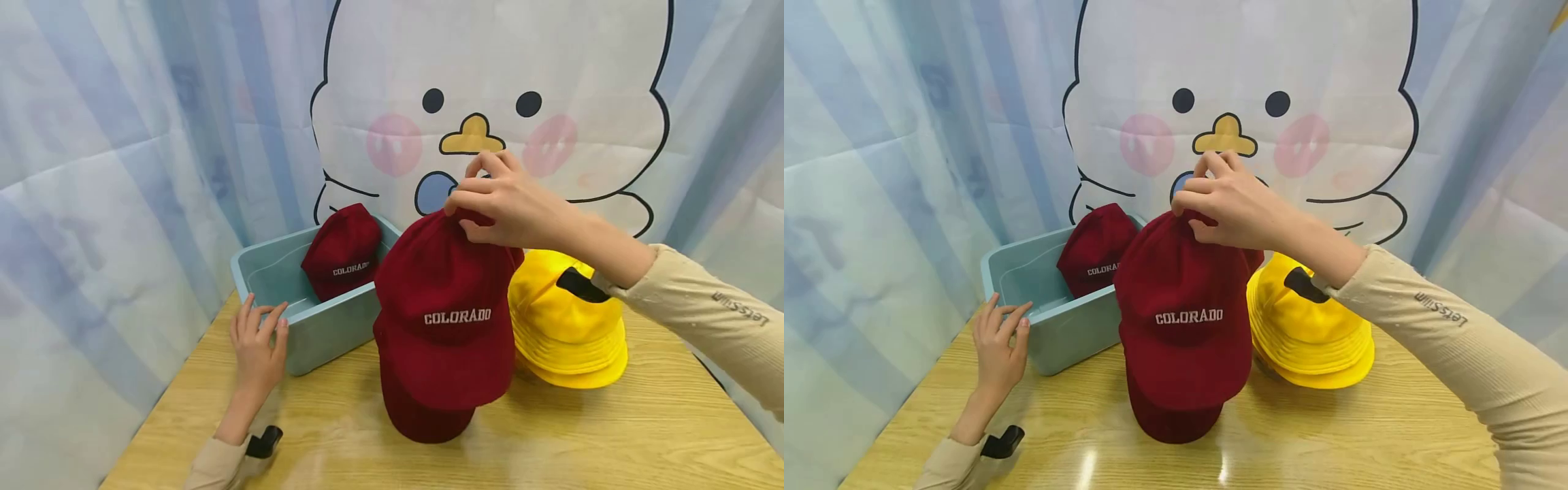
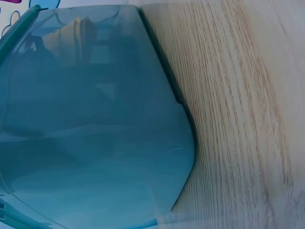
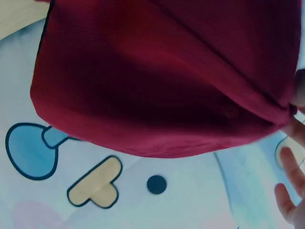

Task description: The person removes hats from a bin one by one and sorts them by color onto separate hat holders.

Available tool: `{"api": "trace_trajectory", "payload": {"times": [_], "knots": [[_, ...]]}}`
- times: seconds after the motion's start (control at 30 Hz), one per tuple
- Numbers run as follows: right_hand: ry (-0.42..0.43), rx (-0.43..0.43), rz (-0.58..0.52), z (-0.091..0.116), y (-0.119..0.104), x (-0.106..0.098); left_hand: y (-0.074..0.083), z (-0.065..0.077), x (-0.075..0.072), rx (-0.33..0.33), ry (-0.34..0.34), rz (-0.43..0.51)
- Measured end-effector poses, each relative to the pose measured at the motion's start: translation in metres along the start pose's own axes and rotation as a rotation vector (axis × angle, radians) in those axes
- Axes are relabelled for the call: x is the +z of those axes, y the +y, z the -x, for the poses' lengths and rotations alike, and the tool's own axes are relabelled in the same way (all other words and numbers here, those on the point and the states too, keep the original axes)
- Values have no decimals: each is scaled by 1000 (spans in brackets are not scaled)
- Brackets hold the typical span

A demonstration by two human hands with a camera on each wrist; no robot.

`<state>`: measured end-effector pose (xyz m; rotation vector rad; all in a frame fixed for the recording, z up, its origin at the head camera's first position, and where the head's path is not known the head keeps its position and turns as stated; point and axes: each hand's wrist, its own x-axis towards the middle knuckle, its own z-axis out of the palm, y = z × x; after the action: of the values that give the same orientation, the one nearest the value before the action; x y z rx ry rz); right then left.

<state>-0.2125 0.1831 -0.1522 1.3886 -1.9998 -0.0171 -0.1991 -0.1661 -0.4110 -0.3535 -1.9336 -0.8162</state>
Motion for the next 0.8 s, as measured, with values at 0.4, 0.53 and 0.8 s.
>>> {"api": "trace_trajectory", "payload": {"times": [0.4,0.53,0.8], "knots": [[-154,118,-49,0,4,35,-3,3,2,-1,14,-1],[-116,10,-106,10,-14,40,-2,2,1,5,12,-2],[-16,91,-216,8,-12,18,-3,-1,1,12,9,-8]]}}
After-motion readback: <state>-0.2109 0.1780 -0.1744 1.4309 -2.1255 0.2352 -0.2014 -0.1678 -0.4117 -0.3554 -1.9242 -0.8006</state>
